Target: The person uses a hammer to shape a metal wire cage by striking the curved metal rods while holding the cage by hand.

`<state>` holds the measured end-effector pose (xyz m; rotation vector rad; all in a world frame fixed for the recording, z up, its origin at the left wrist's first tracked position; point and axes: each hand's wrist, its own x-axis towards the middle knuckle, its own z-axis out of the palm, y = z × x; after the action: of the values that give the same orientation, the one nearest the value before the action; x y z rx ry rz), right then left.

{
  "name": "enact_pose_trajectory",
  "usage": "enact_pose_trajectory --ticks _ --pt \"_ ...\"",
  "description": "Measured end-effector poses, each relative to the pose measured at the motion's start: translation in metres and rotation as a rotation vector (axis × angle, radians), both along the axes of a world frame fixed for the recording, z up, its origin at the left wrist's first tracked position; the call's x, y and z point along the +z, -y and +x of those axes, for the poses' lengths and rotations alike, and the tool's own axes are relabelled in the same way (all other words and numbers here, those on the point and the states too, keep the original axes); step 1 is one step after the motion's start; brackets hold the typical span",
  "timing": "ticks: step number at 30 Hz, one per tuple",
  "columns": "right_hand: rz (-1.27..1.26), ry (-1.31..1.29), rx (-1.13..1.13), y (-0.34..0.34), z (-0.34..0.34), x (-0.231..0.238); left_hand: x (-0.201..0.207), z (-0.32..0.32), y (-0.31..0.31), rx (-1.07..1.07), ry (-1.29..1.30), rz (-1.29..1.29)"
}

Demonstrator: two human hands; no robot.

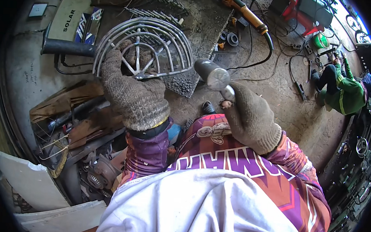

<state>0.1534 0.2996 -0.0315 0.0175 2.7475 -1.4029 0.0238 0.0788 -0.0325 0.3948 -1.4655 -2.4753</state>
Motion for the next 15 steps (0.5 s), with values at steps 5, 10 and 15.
enact_pose_trajectory --ticks 5,10,15 --pt "-0.056 -0.041 0.007 0.008 -0.012 -0.004 -0.004 0.004 -0.007 0.049 -0.128 -0.364" --pt "0.047 0.048 0.048 0.009 -0.017 -0.001 -0.007 0.003 -0.009 0.104 -0.244 -0.703" --pt "0.001 -0.182 -0.006 0.000 -0.015 0.013 -0.012 0.000 -0.010 0.113 -0.285 -0.781"
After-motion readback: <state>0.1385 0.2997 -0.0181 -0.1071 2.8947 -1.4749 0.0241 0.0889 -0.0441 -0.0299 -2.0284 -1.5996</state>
